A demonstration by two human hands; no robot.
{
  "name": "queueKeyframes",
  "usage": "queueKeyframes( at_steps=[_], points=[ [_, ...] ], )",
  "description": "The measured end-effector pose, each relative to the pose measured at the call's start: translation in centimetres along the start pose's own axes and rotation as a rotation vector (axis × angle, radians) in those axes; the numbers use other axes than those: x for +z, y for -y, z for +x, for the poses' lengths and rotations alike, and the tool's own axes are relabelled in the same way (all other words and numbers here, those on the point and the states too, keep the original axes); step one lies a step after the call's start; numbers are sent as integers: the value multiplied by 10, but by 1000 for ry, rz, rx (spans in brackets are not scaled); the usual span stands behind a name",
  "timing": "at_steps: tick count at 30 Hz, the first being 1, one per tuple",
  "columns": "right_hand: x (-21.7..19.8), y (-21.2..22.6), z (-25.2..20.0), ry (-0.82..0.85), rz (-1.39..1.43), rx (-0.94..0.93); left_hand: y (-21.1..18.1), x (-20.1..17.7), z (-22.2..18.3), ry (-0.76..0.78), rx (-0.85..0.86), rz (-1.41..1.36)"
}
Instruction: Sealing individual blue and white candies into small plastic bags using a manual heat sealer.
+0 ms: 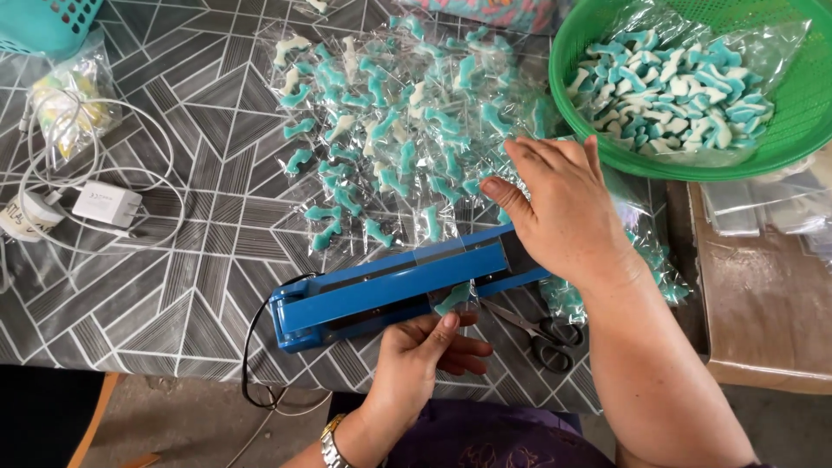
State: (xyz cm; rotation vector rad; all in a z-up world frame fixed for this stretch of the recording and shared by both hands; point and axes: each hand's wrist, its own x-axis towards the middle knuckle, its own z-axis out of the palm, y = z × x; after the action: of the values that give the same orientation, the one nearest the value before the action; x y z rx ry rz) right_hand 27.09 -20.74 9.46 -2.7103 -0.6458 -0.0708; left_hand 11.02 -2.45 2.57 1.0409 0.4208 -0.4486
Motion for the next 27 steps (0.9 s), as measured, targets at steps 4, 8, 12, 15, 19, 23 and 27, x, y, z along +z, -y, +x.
queueKeyframes(
  at_steps=[4, 8, 12, 15, 19, 23, 27],
  points=[
    [8, -3, 0, -35, -26, -3, 0, -1, 2, 13, 7, 8],
    [13, -3, -1, -13, -26, 23, -6, -1, -1, 20, 27, 148],
    [12, -4, -1, -52, -63, -30, -8, -2, -5, -3, 11, 176],
    [7, -2, 3, 25, 36, 15, -6, -4, -7, -23, -33, 83],
    [-4, 9, 5, 197, 173, 242, -2, -6, -6, -14, -40, 18],
    [-6, 12, 6, 233, 180, 283, -3, -6, -6, -4, -46, 8],
    [-11, 20, 8, 300, 166, 410, -8, -6, -7, 7, -41, 55]
  ],
)
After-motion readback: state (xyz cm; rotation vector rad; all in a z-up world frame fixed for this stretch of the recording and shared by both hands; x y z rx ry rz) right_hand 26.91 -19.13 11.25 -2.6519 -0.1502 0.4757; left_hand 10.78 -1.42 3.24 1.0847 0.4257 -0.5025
